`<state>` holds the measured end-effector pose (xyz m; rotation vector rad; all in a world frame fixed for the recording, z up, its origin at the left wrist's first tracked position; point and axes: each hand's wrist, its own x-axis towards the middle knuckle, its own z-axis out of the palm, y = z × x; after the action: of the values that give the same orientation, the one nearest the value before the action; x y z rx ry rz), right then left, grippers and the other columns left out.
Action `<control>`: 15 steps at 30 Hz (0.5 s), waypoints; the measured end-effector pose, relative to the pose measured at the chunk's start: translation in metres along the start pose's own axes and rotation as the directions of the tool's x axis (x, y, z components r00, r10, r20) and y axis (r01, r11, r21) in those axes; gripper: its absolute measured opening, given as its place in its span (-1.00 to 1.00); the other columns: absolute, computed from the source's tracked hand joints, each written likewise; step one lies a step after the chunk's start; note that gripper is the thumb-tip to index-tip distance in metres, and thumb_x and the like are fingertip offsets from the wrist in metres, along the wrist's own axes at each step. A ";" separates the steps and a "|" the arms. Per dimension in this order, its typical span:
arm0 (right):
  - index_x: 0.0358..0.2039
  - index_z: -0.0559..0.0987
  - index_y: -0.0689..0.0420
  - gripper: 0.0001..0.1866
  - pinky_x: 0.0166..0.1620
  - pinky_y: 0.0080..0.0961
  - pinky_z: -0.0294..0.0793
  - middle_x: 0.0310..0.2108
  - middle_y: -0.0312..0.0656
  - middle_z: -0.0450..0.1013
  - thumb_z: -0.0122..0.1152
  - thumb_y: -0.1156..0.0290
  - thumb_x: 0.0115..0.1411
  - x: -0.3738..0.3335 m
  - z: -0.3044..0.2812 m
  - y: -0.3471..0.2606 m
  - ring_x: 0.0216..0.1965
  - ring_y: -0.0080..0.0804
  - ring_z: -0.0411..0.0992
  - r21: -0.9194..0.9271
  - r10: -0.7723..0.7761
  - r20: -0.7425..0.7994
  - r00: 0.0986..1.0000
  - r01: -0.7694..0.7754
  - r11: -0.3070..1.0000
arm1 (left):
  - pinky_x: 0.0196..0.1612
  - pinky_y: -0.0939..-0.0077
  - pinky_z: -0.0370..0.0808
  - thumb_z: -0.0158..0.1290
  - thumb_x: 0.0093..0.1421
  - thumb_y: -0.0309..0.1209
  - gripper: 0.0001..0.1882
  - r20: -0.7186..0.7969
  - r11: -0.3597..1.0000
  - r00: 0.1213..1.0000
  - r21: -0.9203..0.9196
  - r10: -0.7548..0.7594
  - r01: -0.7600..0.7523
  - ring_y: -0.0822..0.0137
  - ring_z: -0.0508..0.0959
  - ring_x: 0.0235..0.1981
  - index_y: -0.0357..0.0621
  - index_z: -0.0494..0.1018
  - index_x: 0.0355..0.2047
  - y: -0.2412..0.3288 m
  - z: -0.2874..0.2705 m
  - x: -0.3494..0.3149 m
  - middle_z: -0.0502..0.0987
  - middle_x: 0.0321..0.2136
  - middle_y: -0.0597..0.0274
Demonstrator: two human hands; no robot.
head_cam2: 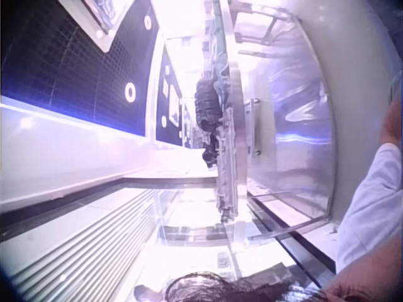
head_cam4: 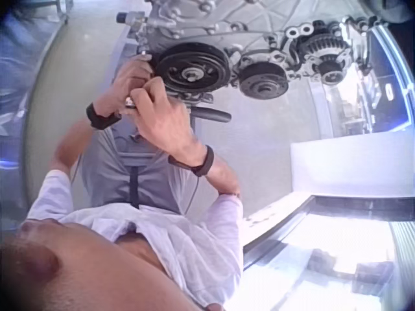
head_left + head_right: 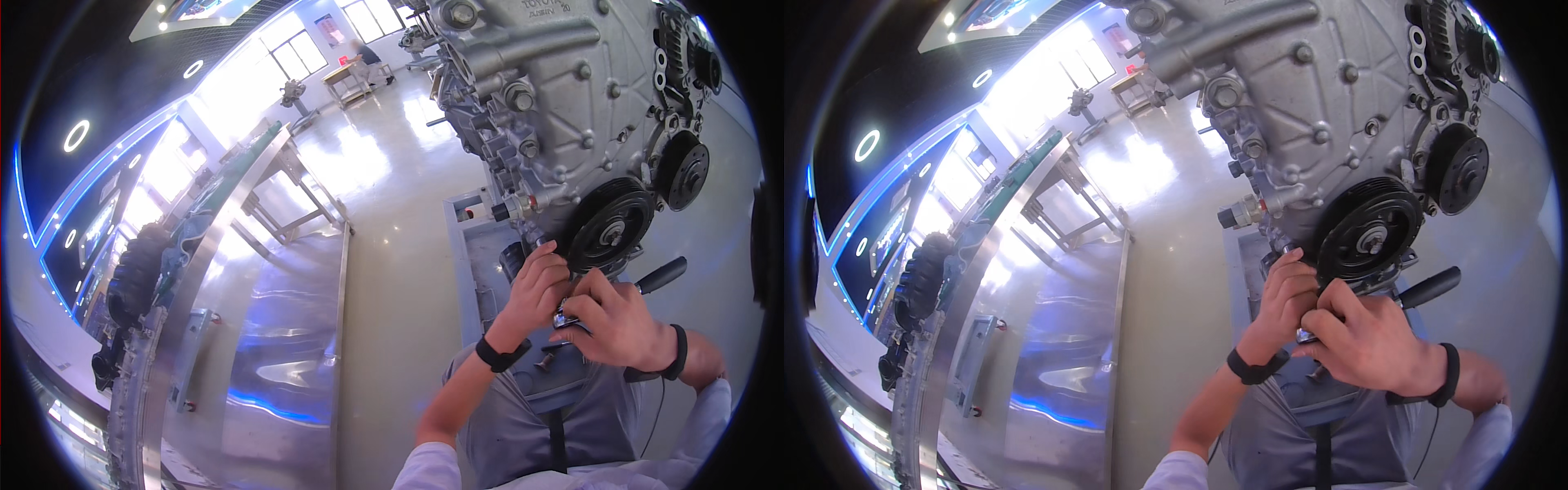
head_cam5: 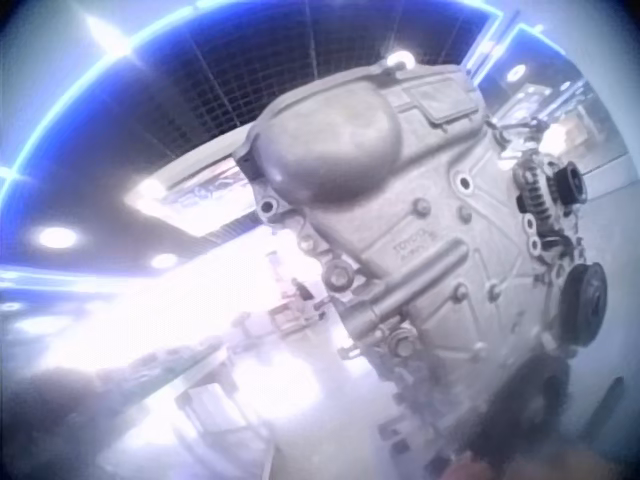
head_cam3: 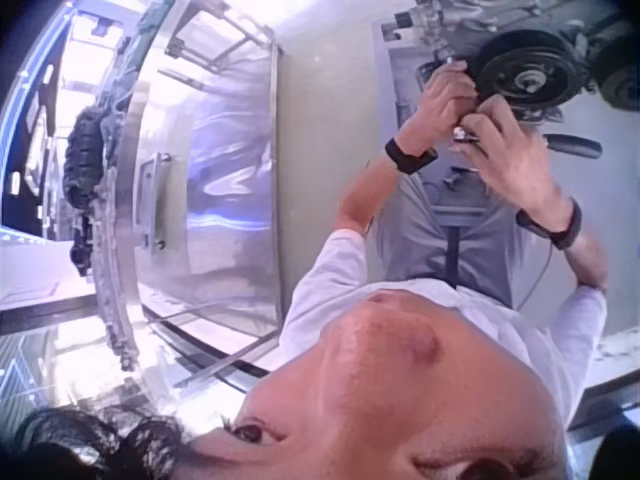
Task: Use a socket wrench to remove bolts from an automotive engine assembly.
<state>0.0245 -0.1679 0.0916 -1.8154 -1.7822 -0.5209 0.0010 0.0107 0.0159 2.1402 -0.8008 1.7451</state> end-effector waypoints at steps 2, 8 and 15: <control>-0.34 0.42 0.14 -0.60 -0.57 -0.48 0.41 -0.37 -0.20 0.30 0.41 0.27 -0.13 -0.001 -0.004 0.007 -0.59 -0.35 0.39 -0.071 -0.173 0.024 0.985 0.174 0.982 | -0.12 0.16 0.54 0.14 -0.14 -0.51 -0.84 -0.092 0.998 0.995 -0.037 -0.049 0.046 0.17 0.49 -0.39 -0.24 0.36 -0.57 0.002 0.009 0.004 0.41 -0.49 0.12; -0.51 0.41 0.11 -0.63 -0.58 -0.40 0.33 -0.60 -0.24 0.32 0.29 0.09 -0.06 -0.012 -0.034 0.030 -0.62 -0.32 0.40 -0.413 0.042 0.238 0.970 0.062 0.909 | -0.52 0.42 0.29 0.14 -0.31 -0.63 -0.71 -0.227 0.999 0.973 -0.026 0.031 -0.038 0.29 0.29 -0.67 -0.16 0.18 -0.75 -0.006 0.019 0.026 0.26 -0.74 0.26; -0.67 0.38 0.11 -0.67 -0.61 -0.33 0.26 -0.74 -0.20 0.33 0.33 0.20 -0.14 -0.031 -0.002 0.037 -0.68 -0.17 0.36 -0.174 0.230 0.110 0.967 -0.209 0.962 | -0.65 0.52 0.10 0.01 -0.32 -0.77 -0.64 -0.096 0.991 0.994 -0.120 0.046 -0.057 0.33 0.17 -0.79 -0.10 0.06 -0.80 -0.008 0.012 0.037 0.16 -0.82 0.34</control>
<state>0.0594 -0.1925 0.0701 -2.1725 -1.6312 -0.4807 0.0198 0.0015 0.0494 1.9603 -0.9212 1.7580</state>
